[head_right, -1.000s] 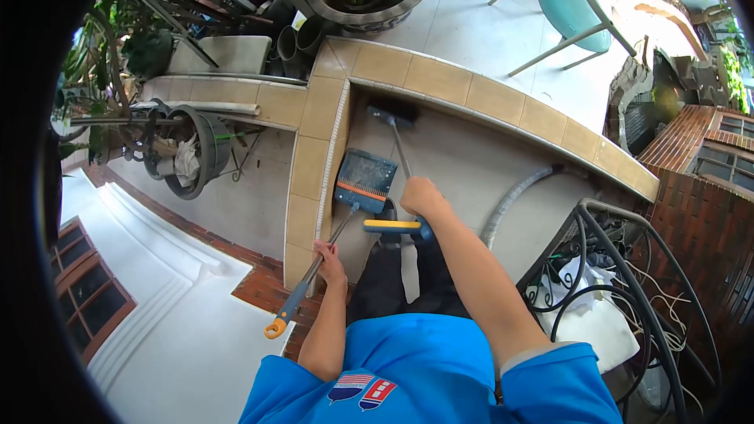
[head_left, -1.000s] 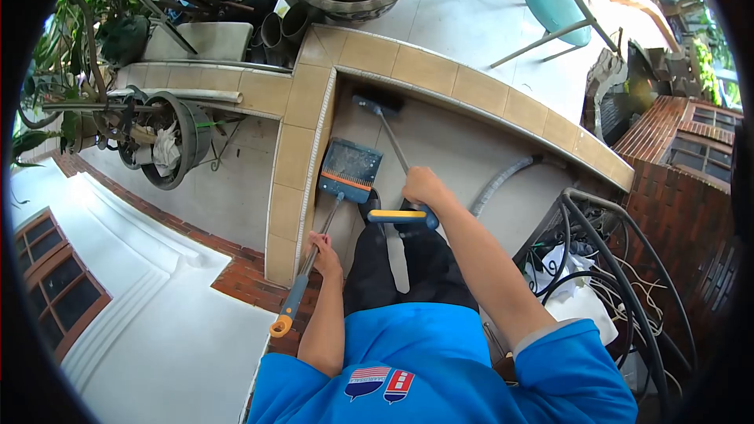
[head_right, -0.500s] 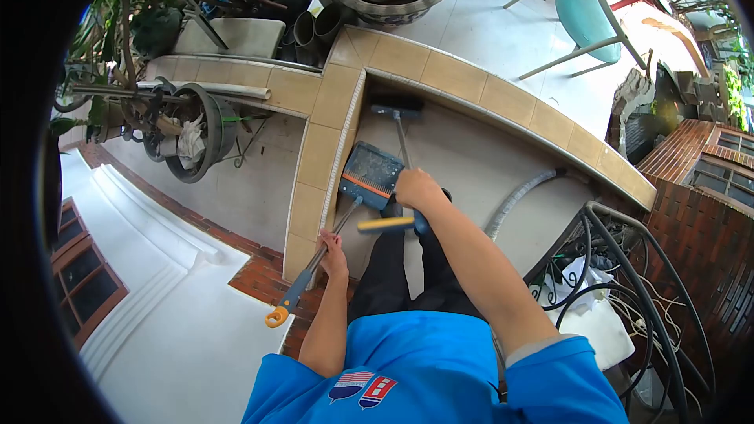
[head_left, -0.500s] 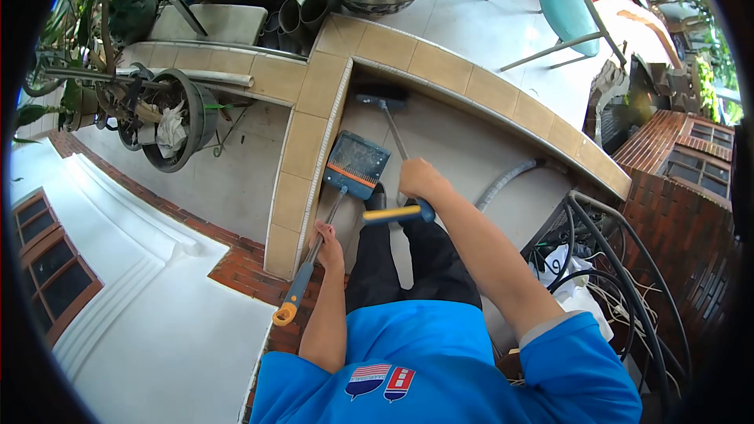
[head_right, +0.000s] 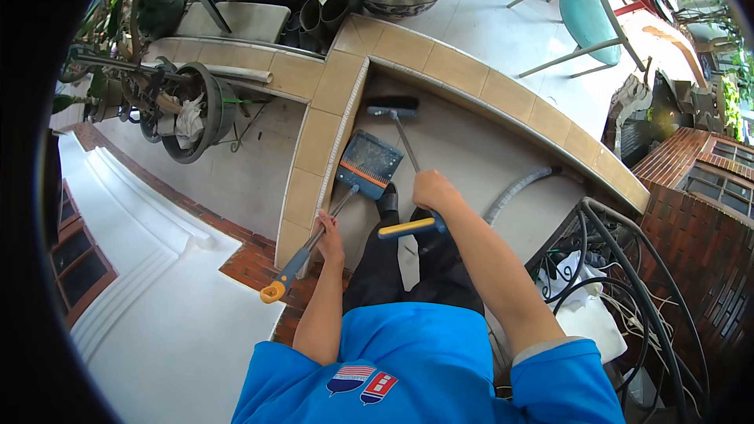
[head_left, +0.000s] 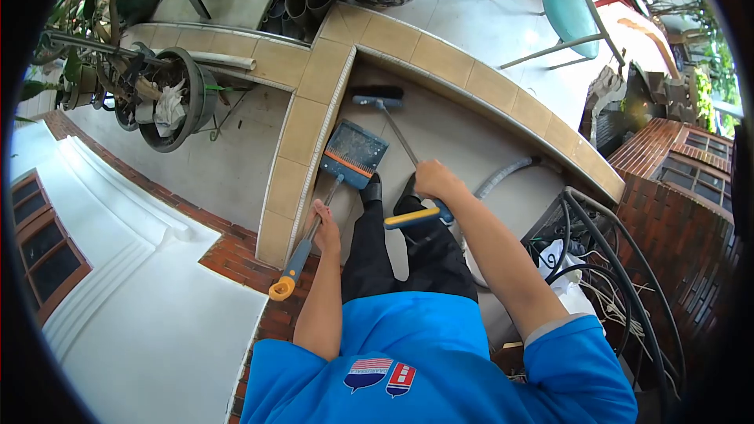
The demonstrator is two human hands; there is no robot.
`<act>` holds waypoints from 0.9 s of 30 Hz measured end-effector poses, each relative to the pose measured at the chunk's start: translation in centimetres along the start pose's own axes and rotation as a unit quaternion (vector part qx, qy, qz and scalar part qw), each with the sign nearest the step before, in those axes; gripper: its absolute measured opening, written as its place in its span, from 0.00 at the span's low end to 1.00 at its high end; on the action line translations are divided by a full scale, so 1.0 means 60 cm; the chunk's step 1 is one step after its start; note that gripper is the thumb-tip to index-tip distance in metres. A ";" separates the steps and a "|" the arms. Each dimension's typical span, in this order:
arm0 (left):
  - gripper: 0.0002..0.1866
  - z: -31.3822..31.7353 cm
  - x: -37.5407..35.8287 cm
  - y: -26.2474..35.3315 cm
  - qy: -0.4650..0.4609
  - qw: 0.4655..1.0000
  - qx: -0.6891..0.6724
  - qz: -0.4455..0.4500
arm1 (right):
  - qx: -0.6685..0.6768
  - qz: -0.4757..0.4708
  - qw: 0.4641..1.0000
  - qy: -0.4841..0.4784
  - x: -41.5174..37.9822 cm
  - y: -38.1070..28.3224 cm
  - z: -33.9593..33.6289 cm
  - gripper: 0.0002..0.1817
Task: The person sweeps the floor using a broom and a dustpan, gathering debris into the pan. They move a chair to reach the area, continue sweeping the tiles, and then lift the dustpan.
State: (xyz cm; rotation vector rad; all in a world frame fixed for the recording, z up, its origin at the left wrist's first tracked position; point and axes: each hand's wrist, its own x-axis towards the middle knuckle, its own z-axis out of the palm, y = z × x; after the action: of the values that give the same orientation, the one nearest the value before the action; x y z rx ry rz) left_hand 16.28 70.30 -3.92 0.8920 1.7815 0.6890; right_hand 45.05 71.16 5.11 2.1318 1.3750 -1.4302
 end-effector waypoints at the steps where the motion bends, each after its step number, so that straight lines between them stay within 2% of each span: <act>1: 0.27 -0.004 0.001 -0.003 0.000 1.000 0.013 -0.001 | 0.018 0.019 1.000 0.005 -0.030 0.016 0.007 0.13; 2: 0.27 -0.004 0.005 -0.003 0.002 1.000 0.025 0.000 | 0.034 0.036 0.999 0.013 -0.054 0.035 0.009 0.11; 4: 0.27 -0.008 0.004 -0.008 0.007 1.000 0.019 -0.007 | 0.035 0.028 0.999 0.009 -0.115 0.063 0.005 0.16; 6: 0.28 -0.010 -0.002 -0.006 0.010 1.000 0.011 -0.009 | 0.053 -0.003 0.990 0.134 -0.169 0.110 0.036 0.15; 10: 0.28 -0.031 -0.027 -0.007 0.019 1.000 -0.011 0.001 | 0.159 0.082 0.979 0.092 -0.247 0.136 0.000 0.16; 12: 0.28 -0.043 -0.042 -0.017 0.023 1.000 -0.002 0.010 | 0.185 0.133 0.972 0.057 -0.255 0.151 -0.024 0.17; 16: 0.29 -0.051 -0.069 -0.019 0.003 0.999 0.052 0.016 | 0.098 0.066 0.989 0.091 -0.201 0.234 -0.007 0.18; 18: 0.28 -0.046 -0.074 -0.032 0.004 0.997 0.068 0.021 | 0.078 0.065 0.990 0.096 -0.169 0.251 0.010 0.17; 21: 0.30 -0.014 -0.083 -0.067 0.045 0.995 0.080 0.027 | 0.033 0.051 0.996 0.069 -0.128 0.244 0.059 0.17; 23: 0.31 0.005 -0.094 -0.065 0.050 0.986 0.161 0.017 | 0.012 0.050 0.998 0.030 -0.116 0.212 0.096 0.17; 24: 0.32 0.011 -0.096 -0.065 0.051 0.978 0.200 0.012 | 0.009 0.054 0.998 0.007 -0.122 0.189 0.120 0.18; 27: 0.31 0.019 -0.098 -0.102 0.057 0.978 0.201 0.018 | 0.015 0.023 0.998 -0.051 -0.181 0.112 0.144 0.18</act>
State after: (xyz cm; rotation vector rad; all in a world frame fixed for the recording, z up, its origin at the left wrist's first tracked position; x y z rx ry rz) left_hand 17.19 62.07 -6.06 1.1731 2.0529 0.4121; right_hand 44.29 56.01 7.73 2.0640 1.2666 -1.5282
